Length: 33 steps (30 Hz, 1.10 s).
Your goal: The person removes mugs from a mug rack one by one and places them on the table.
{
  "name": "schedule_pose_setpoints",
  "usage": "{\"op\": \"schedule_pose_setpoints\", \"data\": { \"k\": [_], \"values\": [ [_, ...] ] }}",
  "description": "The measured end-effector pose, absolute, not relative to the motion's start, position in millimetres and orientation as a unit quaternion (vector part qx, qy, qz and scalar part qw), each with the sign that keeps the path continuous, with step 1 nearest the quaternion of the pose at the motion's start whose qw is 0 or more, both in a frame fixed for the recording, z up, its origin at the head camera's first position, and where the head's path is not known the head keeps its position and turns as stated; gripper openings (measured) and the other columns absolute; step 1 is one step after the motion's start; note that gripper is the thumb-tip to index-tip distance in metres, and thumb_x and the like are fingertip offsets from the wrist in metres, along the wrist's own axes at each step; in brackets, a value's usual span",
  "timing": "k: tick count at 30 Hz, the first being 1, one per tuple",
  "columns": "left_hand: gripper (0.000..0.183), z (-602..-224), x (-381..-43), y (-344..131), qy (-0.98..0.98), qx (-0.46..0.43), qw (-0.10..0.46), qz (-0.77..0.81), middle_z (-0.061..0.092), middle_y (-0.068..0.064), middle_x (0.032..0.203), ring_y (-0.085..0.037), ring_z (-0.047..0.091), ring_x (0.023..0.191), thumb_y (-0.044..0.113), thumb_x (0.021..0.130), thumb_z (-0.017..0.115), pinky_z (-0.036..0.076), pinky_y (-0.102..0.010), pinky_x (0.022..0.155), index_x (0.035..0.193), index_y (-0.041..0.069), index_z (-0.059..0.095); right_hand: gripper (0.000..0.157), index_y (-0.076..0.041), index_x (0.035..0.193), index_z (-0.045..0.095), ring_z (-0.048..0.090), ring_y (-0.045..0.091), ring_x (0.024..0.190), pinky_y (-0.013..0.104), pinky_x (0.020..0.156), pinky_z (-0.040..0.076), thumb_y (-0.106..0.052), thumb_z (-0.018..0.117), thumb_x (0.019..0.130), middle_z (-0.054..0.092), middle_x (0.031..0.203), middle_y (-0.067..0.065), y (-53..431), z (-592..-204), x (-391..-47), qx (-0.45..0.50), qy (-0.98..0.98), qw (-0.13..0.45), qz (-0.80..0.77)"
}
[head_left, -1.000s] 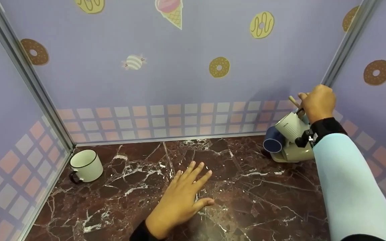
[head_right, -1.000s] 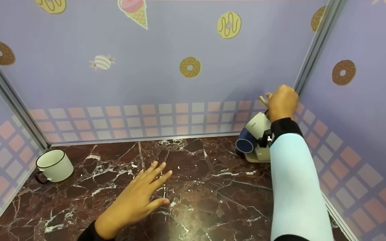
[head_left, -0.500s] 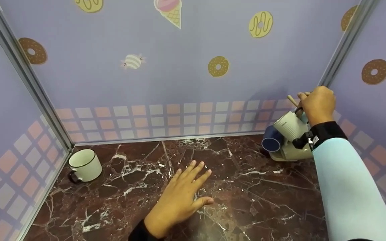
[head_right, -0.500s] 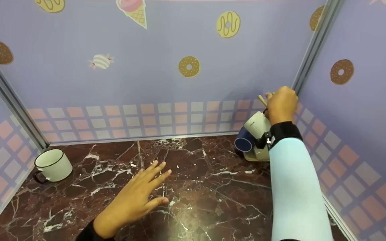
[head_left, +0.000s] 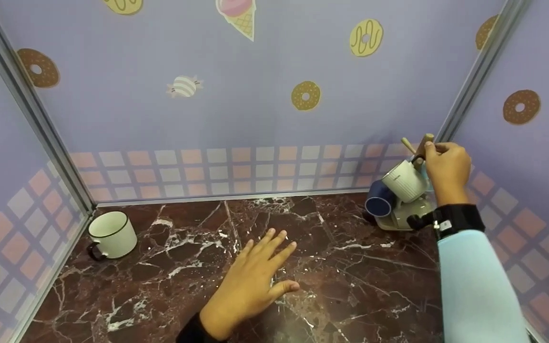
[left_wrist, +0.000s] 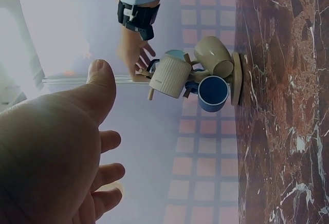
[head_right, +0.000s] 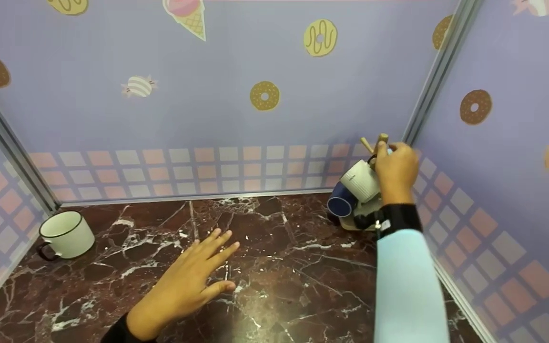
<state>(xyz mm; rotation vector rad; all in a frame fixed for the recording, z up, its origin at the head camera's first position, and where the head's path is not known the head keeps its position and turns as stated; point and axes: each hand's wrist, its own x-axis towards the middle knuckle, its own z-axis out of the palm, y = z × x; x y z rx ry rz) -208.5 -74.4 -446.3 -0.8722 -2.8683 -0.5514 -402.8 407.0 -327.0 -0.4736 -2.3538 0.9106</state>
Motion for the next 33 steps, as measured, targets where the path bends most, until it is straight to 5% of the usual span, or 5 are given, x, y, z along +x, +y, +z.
{"op": "schedule_pose_setpoints", "data": {
  "k": [11, 25, 33],
  "values": [
    [0.091, -445, -208, -74, -0.939, -0.289, 0.047, -0.179, 0.018, 0.002, 0.191, -0.029, 0.021, 0.178, 0.084, 0.103, 0.041, 0.019, -0.063, 0.145, 0.178, 0.031, 0.038, 0.064, -0.004, 0.157, 0.066, 0.066, 0.039, 0.147, 0.051, 0.13, 0.05, -0.051, 0.061, 0.114, 0.069, 0.158, 0.022, 395, -374, -382, -0.19, -0.812, 0.324, 0.446],
    [0.093, -447, -205, -70, -0.937, -0.297, 0.031, -0.178, 0.015, 0.004, 0.191, -0.028, 0.019, 0.179, 0.086, 0.103, 0.04, 0.018, -0.062, 0.145, 0.179, 0.034, 0.034, 0.114, -0.008, 0.178, 0.031, 0.046, 0.04, 0.164, 0.054, 0.138, 0.039, -0.063, 0.086, 0.095, 0.046, 0.177, 0.021, 380, -427, -365, -0.182, -0.81, 0.301, 0.469],
    [0.089, -450, -201, -64, -0.927, -0.337, 0.037, -0.164, 0.016, 0.006, 0.191, -0.027, 0.021, 0.178, 0.083, 0.105, 0.043, 0.024, -0.063, 0.143, 0.18, 0.036, 0.032, 0.122, -0.01, 0.18, 0.025, 0.043, 0.045, 0.164, 0.06, 0.138, 0.038, -0.049, 0.096, 0.09, 0.039, 0.179, 0.025, 377, -440, -367, -0.176, -0.831, 0.274, 0.45]
  ]
}}
